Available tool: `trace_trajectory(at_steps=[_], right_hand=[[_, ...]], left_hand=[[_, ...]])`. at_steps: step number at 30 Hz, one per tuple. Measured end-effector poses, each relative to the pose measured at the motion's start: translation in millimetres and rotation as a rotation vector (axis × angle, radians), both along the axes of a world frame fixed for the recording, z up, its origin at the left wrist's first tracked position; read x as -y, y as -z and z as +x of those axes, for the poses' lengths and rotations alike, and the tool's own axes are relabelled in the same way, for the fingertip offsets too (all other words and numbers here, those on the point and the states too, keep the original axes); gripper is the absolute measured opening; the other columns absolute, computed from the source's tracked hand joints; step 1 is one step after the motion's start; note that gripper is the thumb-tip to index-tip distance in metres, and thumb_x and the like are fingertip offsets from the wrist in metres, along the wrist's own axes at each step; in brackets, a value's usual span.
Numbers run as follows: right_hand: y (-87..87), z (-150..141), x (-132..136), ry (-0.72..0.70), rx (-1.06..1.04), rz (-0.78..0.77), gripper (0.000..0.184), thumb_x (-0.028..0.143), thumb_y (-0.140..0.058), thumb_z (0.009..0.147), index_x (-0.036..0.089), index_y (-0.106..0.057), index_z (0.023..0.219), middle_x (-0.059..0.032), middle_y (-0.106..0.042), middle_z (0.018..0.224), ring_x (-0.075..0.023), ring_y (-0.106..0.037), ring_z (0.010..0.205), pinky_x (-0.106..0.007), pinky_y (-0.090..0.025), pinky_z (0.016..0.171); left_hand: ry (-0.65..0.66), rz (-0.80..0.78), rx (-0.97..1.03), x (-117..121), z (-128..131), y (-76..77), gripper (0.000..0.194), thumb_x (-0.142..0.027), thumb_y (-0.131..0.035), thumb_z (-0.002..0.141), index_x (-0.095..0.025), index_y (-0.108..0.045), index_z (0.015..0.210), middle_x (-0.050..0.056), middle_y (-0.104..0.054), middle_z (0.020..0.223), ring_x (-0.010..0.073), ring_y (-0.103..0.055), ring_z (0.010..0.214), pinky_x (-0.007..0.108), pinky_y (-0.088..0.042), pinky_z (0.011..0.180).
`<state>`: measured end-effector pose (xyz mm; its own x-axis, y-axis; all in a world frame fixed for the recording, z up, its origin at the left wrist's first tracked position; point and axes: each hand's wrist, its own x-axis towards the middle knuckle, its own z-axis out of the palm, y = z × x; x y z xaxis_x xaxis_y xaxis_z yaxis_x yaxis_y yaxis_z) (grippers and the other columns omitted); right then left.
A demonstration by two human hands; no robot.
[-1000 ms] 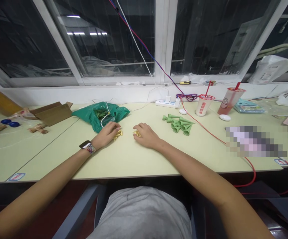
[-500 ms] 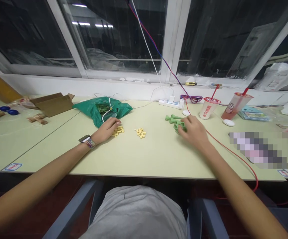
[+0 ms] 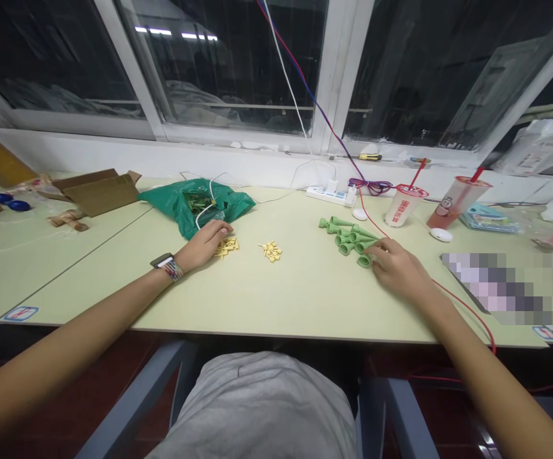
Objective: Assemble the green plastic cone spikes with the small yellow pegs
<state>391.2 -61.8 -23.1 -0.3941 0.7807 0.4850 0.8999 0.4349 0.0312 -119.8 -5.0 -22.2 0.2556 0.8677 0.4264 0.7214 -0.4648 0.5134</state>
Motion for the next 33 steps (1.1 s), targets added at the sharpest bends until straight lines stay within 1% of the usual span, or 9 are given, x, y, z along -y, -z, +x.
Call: trace_trajectory(at_steps=[7,12,17,21,24,27,29,31,33], right_hand=[[2.7,1.2,-5.1,-0.044,-0.013,0.039,0.022,0.023,-0.055,0.092,0.024,-0.071,0.107,-0.0112,-0.069,0.112,-0.0271,-0.069,0.103,-0.038,-0.056,0.079],[-3.8,-5.0,-2.2,-0.167,-0.109,0.035,0.018,0.028,-0.059,0.091,0.025,-0.068,0.107,-0.0112,-0.071,0.108,-0.0293,-0.069,0.102,-0.045,-0.056,0.090],[-10.9,-24.4,-11.7,-0.182,-0.363,-0.027,0.018,0.037,-0.065,0.093,0.024,-0.066,0.104,-0.0076,-0.073,0.097,-0.0252,-0.070,0.087,-0.041,-0.057,0.080],[-17.0,-62.0,-18.9,-0.271,-0.653,-0.110,0.024,0.043,-0.073,0.090,0.023,-0.069,0.102,-0.0066,-0.073,0.096,-0.0239,-0.070,0.086,-0.040,-0.059,0.078],[-24.0,-99.5,-20.6,-0.318,-0.862,-0.216,0.030,0.049,-0.078,0.086,0.022,-0.070,0.099,-0.0078,-0.074,0.101,-0.0252,-0.072,0.092,-0.042,-0.060,0.083],[-31.8,-137.7,-24.2,-0.354,-1.050,-0.392,0.038,0.054,-0.079,0.083,0.021,-0.070,0.099,-0.0059,-0.074,0.089,-0.0213,-0.072,0.075,-0.040,-0.061,0.076],[-36.2,-161.3,-29.3,-0.398,-1.117,-0.467,0.042,0.058,-0.081,0.080,0.020,-0.070,0.097,-0.0055,-0.074,0.084,-0.0200,-0.070,0.072,-0.038,-0.060,0.072],[-39.5,-183.1,-36.6,-0.452,-1.133,-0.514,0.044,0.059,-0.081,0.080,0.019,-0.071,0.096,-0.0060,-0.075,0.083,-0.0199,-0.070,0.074,-0.036,-0.059,0.071],[-42.3,-202.9,-45.6,-0.481,-1.171,-0.560,0.044,0.060,-0.080,0.079,0.019,-0.072,0.093,-0.0060,-0.075,0.082,-0.0197,-0.070,0.076,-0.035,-0.058,0.072]], left_hand=[[0.010,0.018,-0.009,-1.6,-2.3,2.6,0.036,-0.042,-0.033,0.105,-0.020,-0.062,0.106,0.009,-0.062,0.107,0.0263,-0.058,0.109,0.045,-0.043,0.106],[0.005,0.008,-0.008,0.7,-0.7,0.7,0.036,-0.042,-0.033,0.106,-0.021,-0.062,0.106,0.009,-0.062,0.108,0.0259,-0.058,0.110,0.045,-0.043,0.107],[-0.017,-0.001,0.007,3.7,2.3,-5.6,0.034,-0.043,-0.037,0.104,-0.020,-0.062,0.108,0.009,-0.062,0.110,0.0260,-0.059,0.109,0.045,-0.045,0.104],[0.004,0.055,0.038,9.1,5.1,-15.6,0.028,-0.040,-0.043,0.102,-0.021,-0.061,0.111,0.009,-0.063,0.114,0.0255,-0.061,0.110,0.044,-0.048,0.101],[0.049,0.108,0.070,15.9,13.7,-27.4,0.025,-0.037,-0.047,0.102,-0.021,-0.062,0.113,0.009,-0.064,0.118,0.0249,-0.062,0.111,0.043,-0.049,0.101],[0.161,0.102,0.115,21.1,31.6,-41.1,0.023,-0.036,-0.055,0.100,-0.021,-0.064,0.115,0.009,-0.067,0.119,0.0244,-0.064,0.111,0.043,-0.050,0.102],[0.273,0.010,0.209,20.8,46.8,-49.8,0.032,-0.036,-0.064,0.095,-0.023,-0.065,0.124,0.009,-0.070,0.118,0.0238,-0.067,0.108,0.042,-0.052,0.101],[0.385,-0.141,0.358,15.7,60.8,-57.5,0.045,-0.037,-0.073,0.091,-0.025,-0.065,0.134,0.010,-0.071,0.120,0.0244,-0.070,0.105,0.041,-0.055,0.097],[0.455,-0.237,0.510,5.8,70.5,-63.9,0.047,-0.036,-0.078,0.087,-0.024,-0.069,0.131,0.011,-0.074,0.113,0.0252,-0.072,0.101,0.040,-0.056,0.093]])
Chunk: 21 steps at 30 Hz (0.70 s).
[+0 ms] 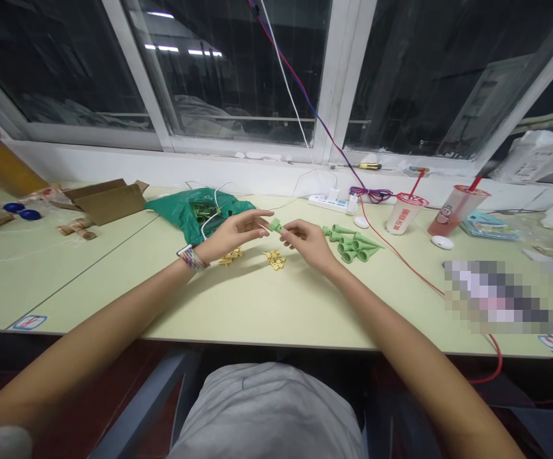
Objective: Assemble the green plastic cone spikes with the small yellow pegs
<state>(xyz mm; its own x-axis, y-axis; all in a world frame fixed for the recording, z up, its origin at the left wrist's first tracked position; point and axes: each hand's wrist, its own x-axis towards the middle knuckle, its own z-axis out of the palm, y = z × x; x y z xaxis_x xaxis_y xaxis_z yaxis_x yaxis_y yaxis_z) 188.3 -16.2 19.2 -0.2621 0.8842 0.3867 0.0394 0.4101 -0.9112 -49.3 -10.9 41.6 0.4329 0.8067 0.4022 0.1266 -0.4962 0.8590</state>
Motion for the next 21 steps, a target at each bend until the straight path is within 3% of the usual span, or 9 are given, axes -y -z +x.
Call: trace_trajectory(at_steps=[3,6,9,12,16,21], right_hand=[[-3.7,-26.6,-14.7,-0.018,-0.127,-0.104,0.046,0.061,-0.082,0.075,0.020,-0.072,0.092,-0.0056,-0.075,0.085,-0.0186,-0.070,0.077,-0.034,-0.058,0.073],[-4.9,-49.3,-26.4,-0.001,-0.174,-0.148,0.046,0.062,-0.080,0.075,0.021,-0.069,0.090,-0.0049,-0.074,0.084,-0.0175,-0.069,0.075,-0.033,-0.057,0.072],[0.6,-65.8,-29.7,0.000,-0.098,-0.121,0.041,0.062,-0.069,0.084,0.021,-0.066,0.086,-0.0038,-0.073,0.083,-0.0181,-0.067,0.076,-0.032,-0.055,0.071],[11.4,-74.1,-22.5,0.040,0.180,0.086,0.031,0.047,-0.054,0.098,0.021,-0.066,0.085,-0.0035,-0.071,0.086,-0.0196,-0.064,0.084,-0.033,-0.051,0.076],[21.6,-78.9,-6.0,-0.022,0.690,0.519,0.021,0.018,-0.053,0.095,0.020,-0.074,0.098,-0.0083,-0.069,0.101,-0.0244,-0.055,0.103,-0.038,-0.045,0.094],[22.9,-84.3,0.8,-0.092,0.909,0.616,0.026,0.015,-0.054,0.096,0.019,-0.076,0.110,-0.0104,-0.066,0.104,-0.0258,-0.050,0.103,-0.039,-0.041,0.098]], left_hand=[[-0.012,-0.058,0.143,-20.5,3.9,-5.7,0.040,-0.035,-0.082,0.084,-0.020,-0.074,0.120,0.009,-0.075,0.099,0.0235,-0.072,0.094,0.040,-0.057,0.089],[0.006,-0.120,0.203,-38.9,-1.7,-4.9,0.034,-0.038,-0.081,0.086,-0.018,-0.074,0.113,0.010,-0.075,0.101,0.0221,-0.072,0.094,0.039,-0.058,0.089],[0.020,-0.209,0.321,-47.0,-10.8,0.5,0.028,-0.038,-0.080,0.087,-0.016,-0.073,0.103,0.010,-0.074,0.101,0.0216,-0.072,0.095,0.038,-0.058,0.089],[-0.032,-0.303,0.493,-46.0,-20.8,4.8,0.027,-0.034,-0.080,0.085,-0.016,-0.070,0.102,0.008,-0.073,0.100,0.0222,-0.074,0.097,0.038,-0.057,0.093],[-0.073,-0.364,0.614,-43.9,-32.0,5.5,0.033,-0.032,-0.080,0.084,-0.020,-0.067,0.112,0.006,-0.072,0.101,0.0199,-0.073,0.093,0.038,-0.058,0.094],[-0.098,-0.399,0.662,-46.3,-34.7,6.4,0.028,-0.032,-0.079,0.084,-0.021,-0.065,0.105,0.005,-0.073,0.101,0.0162,-0.072,0.087,0.033,-0.059,0.089]])
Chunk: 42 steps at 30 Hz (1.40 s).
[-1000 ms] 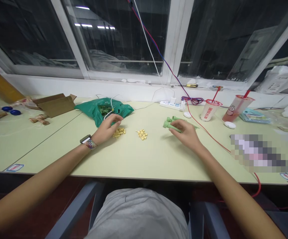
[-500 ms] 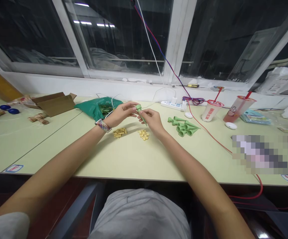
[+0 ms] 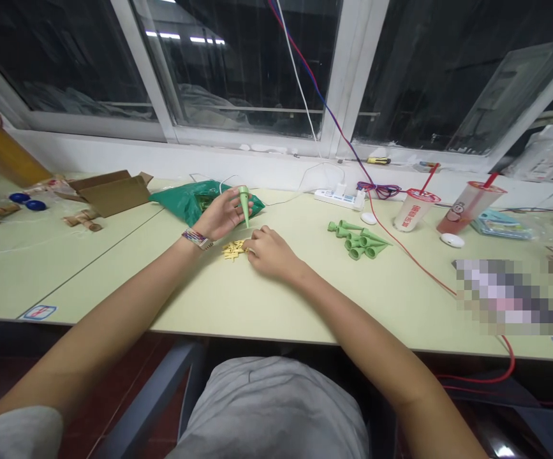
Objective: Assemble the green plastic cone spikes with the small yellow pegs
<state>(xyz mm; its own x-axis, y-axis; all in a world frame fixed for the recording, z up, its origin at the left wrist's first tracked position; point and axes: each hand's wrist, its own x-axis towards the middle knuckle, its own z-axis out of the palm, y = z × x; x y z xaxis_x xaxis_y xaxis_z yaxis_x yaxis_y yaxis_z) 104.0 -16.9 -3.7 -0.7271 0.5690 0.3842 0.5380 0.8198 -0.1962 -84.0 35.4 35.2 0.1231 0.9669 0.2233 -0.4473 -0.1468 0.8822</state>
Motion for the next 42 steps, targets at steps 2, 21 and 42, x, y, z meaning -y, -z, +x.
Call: trace_trajectory(at_steps=[2,21,42], right_hand=[[0.4,-0.1,-1.5,0.009,0.019,0.006,0.025,0.016,-0.054,0.097,0.019,-0.076,0.107,-0.0105,-0.065,0.103,-0.0262,-0.049,0.103,-0.039,-0.041,0.097],[5.4,0.7,-10.2,0.171,-0.004,0.029,0.024,0.020,-0.052,0.099,0.018,-0.075,0.106,-0.0119,-0.069,0.102,-0.0268,-0.053,0.097,-0.039,-0.041,0.088],[-2.9,13.4,-33.9,0.253,-0.813,-0.294,0.013,0.023,-0.059,0.081,0.020,-0.069,0.088,-0.0019,-0.070,0.086,-0.0179,-0.063,0.080,-0.032,-0.051,0.079]], left_hand=[[0.003,-0.011,0.001,-0.5,0.9,0.9,0.028,-0.032,-0.079,0.083,-0.021,-0.065,0.104,0.005,-0.073,0.101,0.0158,-0.072,0.086,0.032,-0.059,0.087],[-0.028,-0.027,-0.047,-5.9,-3.5,5.3,0.025,-0.036,-0.078,0.083,-0.022,-0.066,0.100,0.005,-0.073,0.102,0.0169,-0.072,0.088,0.031,-0.059,0.083],[0.056,-0.003,-0.123,-3.0,-1.5,12.0,0.034,-0.027,-0.085,0.078,-0.015,-0.076,0.109,0.012,-0.078,0.107,0.0212,-0.074,0.102,0.035,-0.054,0.100]])
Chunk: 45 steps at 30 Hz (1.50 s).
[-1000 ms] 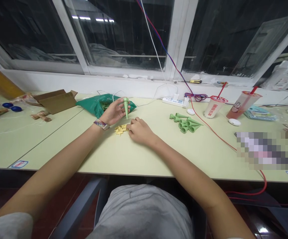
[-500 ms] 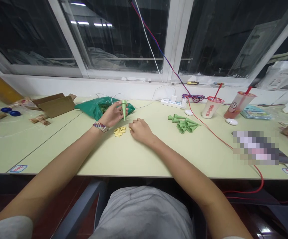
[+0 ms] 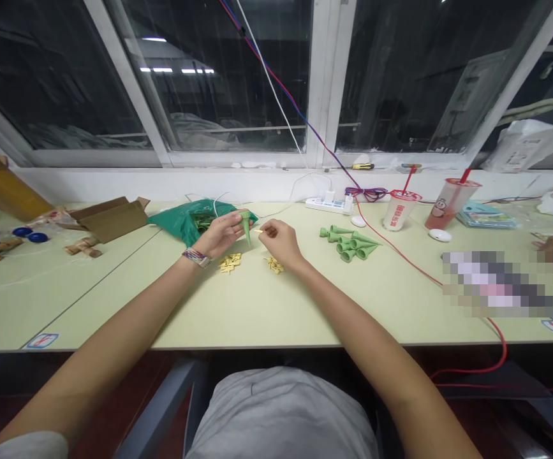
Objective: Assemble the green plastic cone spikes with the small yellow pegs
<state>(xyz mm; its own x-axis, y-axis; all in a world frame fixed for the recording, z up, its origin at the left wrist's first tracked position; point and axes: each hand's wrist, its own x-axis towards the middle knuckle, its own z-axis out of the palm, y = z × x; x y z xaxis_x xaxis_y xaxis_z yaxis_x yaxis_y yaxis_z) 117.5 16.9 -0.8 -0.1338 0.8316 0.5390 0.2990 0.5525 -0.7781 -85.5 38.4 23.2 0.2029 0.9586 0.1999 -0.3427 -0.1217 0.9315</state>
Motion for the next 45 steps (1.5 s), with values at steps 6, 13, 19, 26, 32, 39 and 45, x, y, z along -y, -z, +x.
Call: trace_trajectory(at_steps=[6,13,19,26,32,39,45], right_hand=[[-1.7,2.5,1.9,-0.024,-0.176,0.086,0.015,0.026,-0.061,0.081,0.019,-0.073,0.088,-0.0039,-0.072,0.093,-0.0179,-0.068,0.084,-0.033,-0.055,0.082],[-3.8,-1.0,3.3,0.012,-0.197,0.165,0.012,0.023,-0.062,0.083,0.020,-0.073,0.086,-0.0038,-0.072,0.092,-0.0165,-0.068,0.080,-0.031,-0.056,0.076],[-3.3,1.5,1.7,0.062,-0.172,0.189,0.010,0.021,-0.062,0.082,0.020,-0.072,0.085,-0.0030,-0.069,0.088,-0.0159,-0.066,0.076,-0.031,-0.056,0.075],[-3.4,3.2,1.3,0.004,-0.189,0.169,0.011,0.027,-0.066,0.083,0.020,-0.074,0.088,-0.0040,-0.072,0.092,-0.0165,-0.067,0.079,-0.031,-0.056,0.077],[-3.6,5.1,1.6,-0.043,-0.219,0.094,0.015,0.034,-0.069,0.086,0.021,-0.075,0.090,-0.0040,-0.076,0.091,-0.0192,-0.072,0.084,-0.033,-0.058,0.081],[-4.2,7.0,1.4,-0.073,-0.339,-0.063,0.018,0.035,-0.077,0.079,0.020,-0.073,0.088,-0.0024,-0.075,0.076,-0.0200,-0.075,0.074,-0.034,-0.061,0.076],[-3.9,7.7,0.5,-0.107,-0.398,-0.128,0.020,0.037,-0.080,0.075,0.018,-0.075,0.082,-0.0045,-0.076,0.072,-0.0217,-0.076,0.070,-0.035,-0.063,0.072]], left_hand=[[0.038,-0.025,-0.054,3.1,3.4,2.7,0.038,-0.032,-0.086,0.079,-0.017,-0.078,0.113,0.014,-0.076,0.119,0.0220,-0.072,0.104,0.034,-0.057,0.093],[0.071,-0.031,-0.096,7.3,7.7,2.1,0.043,-0.031,-0.088,0.078,-0.015,-0.078,0.117,0.016,-0.076,0.118,0.0218,-0.072,0.098,0.033,-0.057,0.087],[0.082,-0.033,-0.096,5.2,7.7,4.4,0.044,-0.031,-0.088,0.077,-0.016,-0.079,0.117,0.014,-0.077,0.116,0.0192,-0.071,0.094,0.032,-0.058,0.086],[0.081,-0.038,-0.101,4.4,7.2,6.3,0.043,-0.030,-0.089,0.077,-0.016,-0.079,0.116,0.013,-0.078,0.109,0.0193,-0.072,0.092,0.032,-0.059,0.083],[0.070,-0.030,-0.107,2.9,5.6,8.9,0.042,-0.029,-0.090,0.075,-0.015,-0.079,0.113,0.014,-0.078,0.109,0.0205,-0.073,0.092,0.034,-0.061,0.085],[0.063,0.011,-0.127,4.2,7.8,8.1,0.042,-0.029,-0.093,0.070,-0.015,-0.080,0.108,0.012,-0.079,0.105,0.0214,-0.074,0.090,0.038,-0.063,0.084],[0.048,0.030,-0.163,5.7,9.7,6.6,0.046,-0.032,-0.096,0.066,-0.014,-0.080,0.105,0.013,-0.079,0.105,0.0245,-0.076,0.092,0.040,-0.063,0.087]])
